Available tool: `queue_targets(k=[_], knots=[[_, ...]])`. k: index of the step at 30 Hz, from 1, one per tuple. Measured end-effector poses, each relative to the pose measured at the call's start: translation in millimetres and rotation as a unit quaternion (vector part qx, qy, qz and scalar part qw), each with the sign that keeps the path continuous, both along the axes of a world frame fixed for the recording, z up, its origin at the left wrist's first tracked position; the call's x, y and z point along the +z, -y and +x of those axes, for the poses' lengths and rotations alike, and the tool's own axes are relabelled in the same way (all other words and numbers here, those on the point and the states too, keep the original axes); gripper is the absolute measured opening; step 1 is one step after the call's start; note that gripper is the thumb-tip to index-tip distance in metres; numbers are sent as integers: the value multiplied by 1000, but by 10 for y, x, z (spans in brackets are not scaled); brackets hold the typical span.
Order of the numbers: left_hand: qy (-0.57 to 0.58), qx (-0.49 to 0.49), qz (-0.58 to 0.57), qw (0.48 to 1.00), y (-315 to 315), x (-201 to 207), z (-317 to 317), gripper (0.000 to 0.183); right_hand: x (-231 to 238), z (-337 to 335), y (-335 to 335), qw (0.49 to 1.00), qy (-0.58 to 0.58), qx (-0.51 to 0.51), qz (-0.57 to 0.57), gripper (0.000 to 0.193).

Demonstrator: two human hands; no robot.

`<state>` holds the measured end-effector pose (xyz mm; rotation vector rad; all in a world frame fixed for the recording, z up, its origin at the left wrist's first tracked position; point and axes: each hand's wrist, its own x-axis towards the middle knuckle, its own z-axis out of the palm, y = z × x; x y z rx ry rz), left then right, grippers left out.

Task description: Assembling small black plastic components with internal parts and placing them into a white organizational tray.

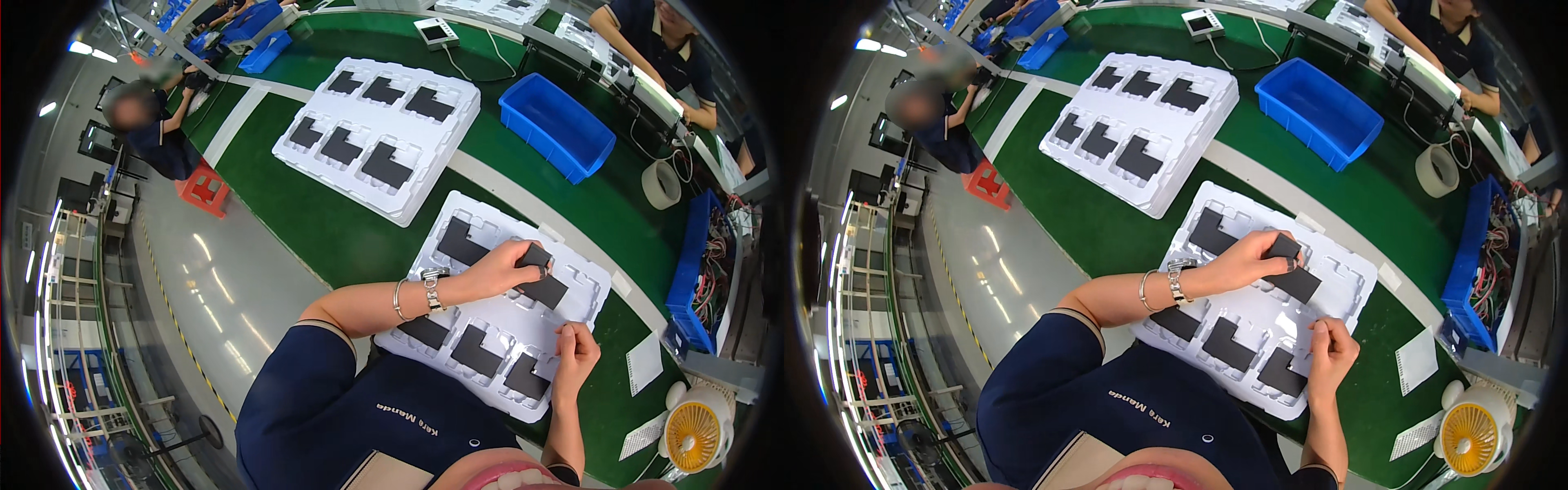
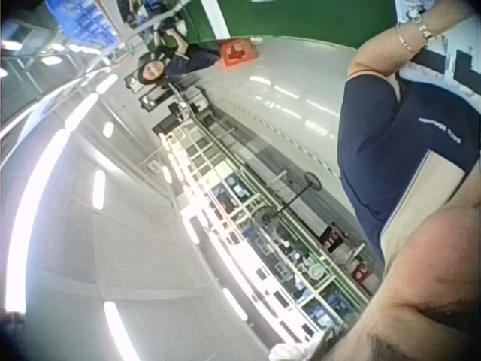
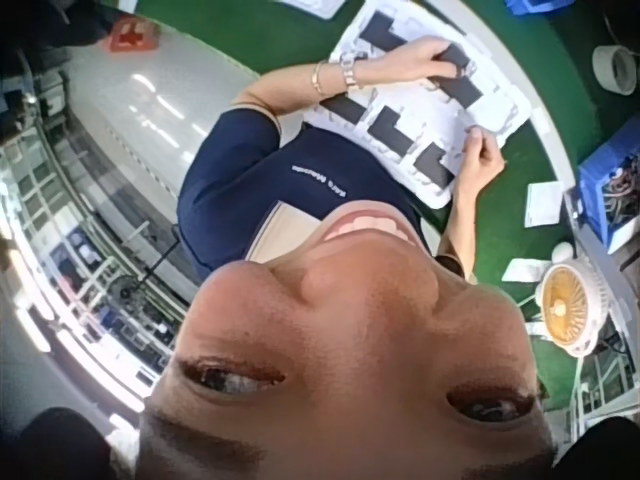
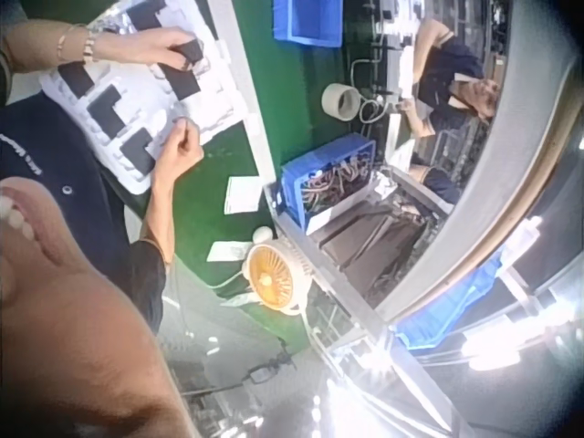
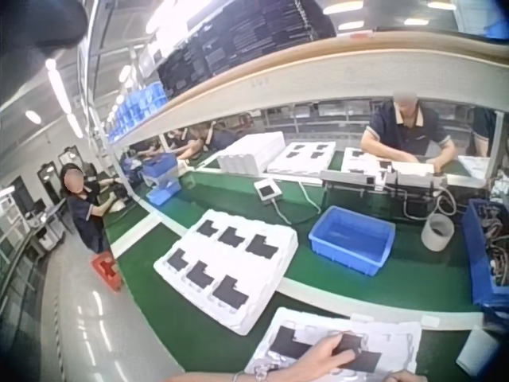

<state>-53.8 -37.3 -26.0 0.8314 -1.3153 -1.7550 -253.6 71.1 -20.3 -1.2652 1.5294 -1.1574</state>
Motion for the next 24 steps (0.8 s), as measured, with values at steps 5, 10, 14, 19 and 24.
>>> queue_targets(k=[5, 10, 14, 19, 24], knots=[[18, -20, -17, 999, 30, 24, 59, 12, 69, 24, 30, 1000, -8, 7, -7, 20], [49, -46, -1, 998, 36, 15, 51, 10, 28, 6, -20, 1000, -4, -8, 0, 20], [21, -37, 22, 999, 24, 29, 70, 11, -5, 21, -24, 1000, -23, -3, -4, 20], [13, -36, 26, 999, 33, -13, 70, 10, -44, 13, -21, 999, -42, 0, -9, 20], [37, -22, 21, 999, 34, 51, 90, 9, -31, 26, -2, 999, -43, -3, -19, 23]])
